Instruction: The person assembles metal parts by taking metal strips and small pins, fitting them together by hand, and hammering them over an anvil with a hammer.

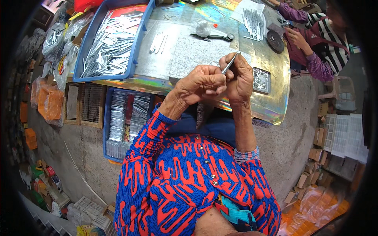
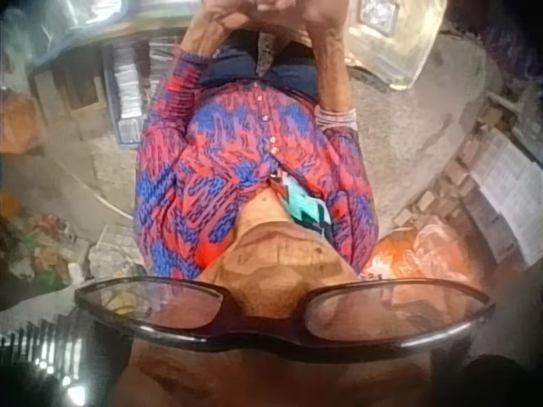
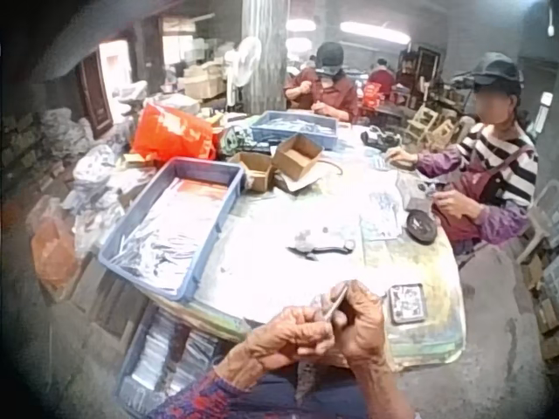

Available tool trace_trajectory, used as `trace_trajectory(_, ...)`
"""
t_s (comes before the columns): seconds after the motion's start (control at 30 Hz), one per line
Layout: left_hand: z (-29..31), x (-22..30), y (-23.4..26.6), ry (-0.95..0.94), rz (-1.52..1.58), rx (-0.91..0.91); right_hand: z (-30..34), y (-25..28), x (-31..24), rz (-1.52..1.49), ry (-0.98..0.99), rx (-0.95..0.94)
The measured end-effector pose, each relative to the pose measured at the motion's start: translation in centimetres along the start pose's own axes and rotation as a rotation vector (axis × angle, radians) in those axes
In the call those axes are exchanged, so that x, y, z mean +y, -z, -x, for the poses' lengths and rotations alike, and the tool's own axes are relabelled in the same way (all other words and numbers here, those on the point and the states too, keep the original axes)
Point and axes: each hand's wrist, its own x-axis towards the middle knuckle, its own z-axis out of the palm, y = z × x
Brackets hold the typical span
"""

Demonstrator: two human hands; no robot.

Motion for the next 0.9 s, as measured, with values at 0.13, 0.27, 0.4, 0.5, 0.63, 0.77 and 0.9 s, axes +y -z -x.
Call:
trace_trajectory(0.13,0.4,-0.4,-0.1,0.053,0.04,-0.02,-0.5,1.1,-0.3,0.05,-0.109,-0.118)
trace_trajectory(0.27,1.3,0.8,1.0,-0.046,-0.206,0.201,-0.6,-0.1,0.1,0.345,0.012,0.08)
trace_trajectory(0.4,1.5,4.0,5.5,-0.347,-0.657,0.568,0.3,2.6,-0.6,0.469,0.022,0.137)
trace_trajectory(0.5,0.8,5.8,12.0,-0.497,-1.083,0.896,1.6,3.5,-0.7,0.479,-0.029,0.187)
trace_trajectory(0.63,-1.2,6.5,16.7,-0.333,-1.596,1.194,2.7,4.4,-1.1,0.453,-0.046,0.208)
trace_trajectory(0.77,-2.0,6.1,17.8,-0.29,-1.619,1.316,3.1,4.6,-1.3,0.472,-0.049,0.196)
trace_trajectory(0.9,-0.6,5.5,17.2,-0.517,-1.56,1.201,3.2,5.0,-1.3,0.459,-0.07,0.192)
